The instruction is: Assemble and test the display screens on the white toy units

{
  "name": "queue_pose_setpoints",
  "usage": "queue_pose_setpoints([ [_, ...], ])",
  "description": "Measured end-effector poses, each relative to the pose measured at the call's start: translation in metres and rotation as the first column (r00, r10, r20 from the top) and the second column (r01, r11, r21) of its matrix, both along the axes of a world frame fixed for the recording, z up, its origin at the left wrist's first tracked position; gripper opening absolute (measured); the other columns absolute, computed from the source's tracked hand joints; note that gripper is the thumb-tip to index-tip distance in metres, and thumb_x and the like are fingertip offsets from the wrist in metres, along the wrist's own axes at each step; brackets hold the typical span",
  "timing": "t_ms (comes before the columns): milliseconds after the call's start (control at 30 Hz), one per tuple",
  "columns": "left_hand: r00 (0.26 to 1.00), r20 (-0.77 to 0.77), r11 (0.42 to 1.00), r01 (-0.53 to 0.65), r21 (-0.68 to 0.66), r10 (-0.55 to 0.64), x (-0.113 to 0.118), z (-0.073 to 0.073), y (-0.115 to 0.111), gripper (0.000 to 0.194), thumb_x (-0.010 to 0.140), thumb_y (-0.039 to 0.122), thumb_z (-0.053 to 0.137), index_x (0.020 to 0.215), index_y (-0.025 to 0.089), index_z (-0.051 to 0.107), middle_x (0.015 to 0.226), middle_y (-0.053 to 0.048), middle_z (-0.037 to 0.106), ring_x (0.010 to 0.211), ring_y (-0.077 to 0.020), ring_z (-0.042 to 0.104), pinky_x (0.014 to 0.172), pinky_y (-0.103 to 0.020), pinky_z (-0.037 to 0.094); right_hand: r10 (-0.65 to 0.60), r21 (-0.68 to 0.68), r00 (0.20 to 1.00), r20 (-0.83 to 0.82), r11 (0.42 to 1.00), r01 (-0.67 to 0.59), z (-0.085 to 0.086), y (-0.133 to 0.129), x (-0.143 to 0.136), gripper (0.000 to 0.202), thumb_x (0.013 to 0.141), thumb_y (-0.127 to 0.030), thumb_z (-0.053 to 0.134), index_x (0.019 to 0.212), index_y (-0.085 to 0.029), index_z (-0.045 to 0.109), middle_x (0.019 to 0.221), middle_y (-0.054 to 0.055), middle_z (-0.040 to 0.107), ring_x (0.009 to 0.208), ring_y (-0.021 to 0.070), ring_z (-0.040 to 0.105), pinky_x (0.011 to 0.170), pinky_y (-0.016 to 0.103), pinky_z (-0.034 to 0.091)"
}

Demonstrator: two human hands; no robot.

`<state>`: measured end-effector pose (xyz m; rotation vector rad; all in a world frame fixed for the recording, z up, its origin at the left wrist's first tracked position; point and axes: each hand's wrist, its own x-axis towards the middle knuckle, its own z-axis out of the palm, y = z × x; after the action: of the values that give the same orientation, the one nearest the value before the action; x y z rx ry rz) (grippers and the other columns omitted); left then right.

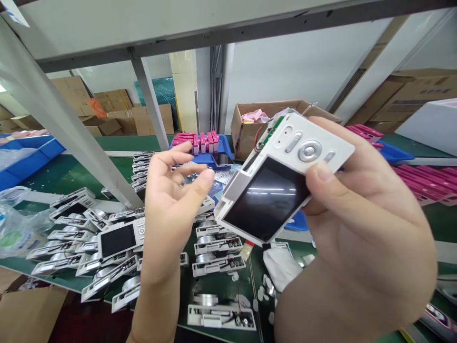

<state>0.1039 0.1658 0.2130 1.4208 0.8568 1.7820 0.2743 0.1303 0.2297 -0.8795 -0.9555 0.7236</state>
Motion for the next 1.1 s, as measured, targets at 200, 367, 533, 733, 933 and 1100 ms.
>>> queue_pose_setpoints([
  [200,0.921,-0.042,0.919,0.381,-0.101,-0.387,0.004,0.001,-0.015,0.032,0.106,0.054,0.062,0.12,0.034,0.082,0.124,-0.002,0.082,0.112,-0.0214,0.079,0.088,-0.03,0.068,-0.055,0.119,0.993,-0.109,0.991,0.068,-0.002,0.003,-0.004,0.031,0.1,-0.016,0.058,0.122,-0.029,0.075,0.138,0.003,0.074,0.14,0.0313,0.066,0.115,0.054,0.062],
  [367,0.911,-0.037,0.909,0.406,-0.096,-0.411,0.011,0.002,-0.029,0.043,0.097,0.029,0.08,0.138,0.042,0.074,0.14,0.006,0.077,0.129,-0.0249,0.074,0.109,-0.036,0.065,-0.101,0.242,0.995,-0.011,0.965,0.101,-0.007,0.005,-0.005,0.033,0.106,-0.024,0.054,0.13,-0.036,0.075,0.141,-0.002,0.072,0.149,0.0278,0.058,0.135,0.054,0.038],
  [533,0.938,-0.034,0.938,0.343,-0.048,-0.344,0.014,0.001,-0.034,0.048,0.094,0.027,0.083,0.138,0.042,0.073,0.142,0.008,0.075,0.136,-0.0267,0.071,0.112,-0.035,0.064,-0.081,0.32,0.997,0.003,0.944,0.076,-0.01,0.008,-0.006,0.035,0.107,-0.029,0.055,0.135,-0.038,0.073,0.146,0.0,0.068,0.147,0.0295,0.06,0.134,0.056,0.039],
  [733,0.99,-0.075,0.99,0.113,-0.086,-0.12,0.018,0.002,-0.043,0.044,0.092,0.042,0.084,0.136,0.035,0.076,0.145,0.005,0.072,0.146,-0.0346,0.062,0.108,-0.041,0.068,-0.044,0.383,0.997,0.063,0.924,0.016,-0.012,0.009,-0.01,0.04,0.107,-0.027,0.051,0.138,-0.042,0.071,0.148,0.0,0.067,0.145,0.0312,0.061,0.126,0.055,0.05],
  [933,0.979,-0.128,0.987,0.159,0.005,-0.157,0.016,0.001,-0.041,0.037,0.101,0.034,0.075,0.137,0.041,0.074,0.148,0.008,0.07,0.144,-0.0264,0.064,0.125,-0.039,0.054,-0.044,0.4,0.999,-0.003,0.916,0.042,-0.01,0.008,-0.011,0.04,0.106,-0.021,0.052,0.133,-0.04,0.075,0.141,0.001,0.069,0.143,0.0303,0.063,0.129,0.054,0.046],
  [1100,0.956,-0.053,0.957,0.289,0.003,-0.289,0.016,0.0,-0.034,0.036,0.102,0.031,0.073,0.136,0.044,0.074,0.146,0.012,0.071,0.143,-0.0193,0.064,0.12,-0.025,0.055,-0.028,0.444,0.999,-0.028,0.895,0.038,-0.013,0.015,-0.008,0.034,0.103,-0.026,0.062,0.132,-0.039,0.075,0.138,0.0,0.071,0.141,0.0327,0.064,0.127,0.06,0.047],
])
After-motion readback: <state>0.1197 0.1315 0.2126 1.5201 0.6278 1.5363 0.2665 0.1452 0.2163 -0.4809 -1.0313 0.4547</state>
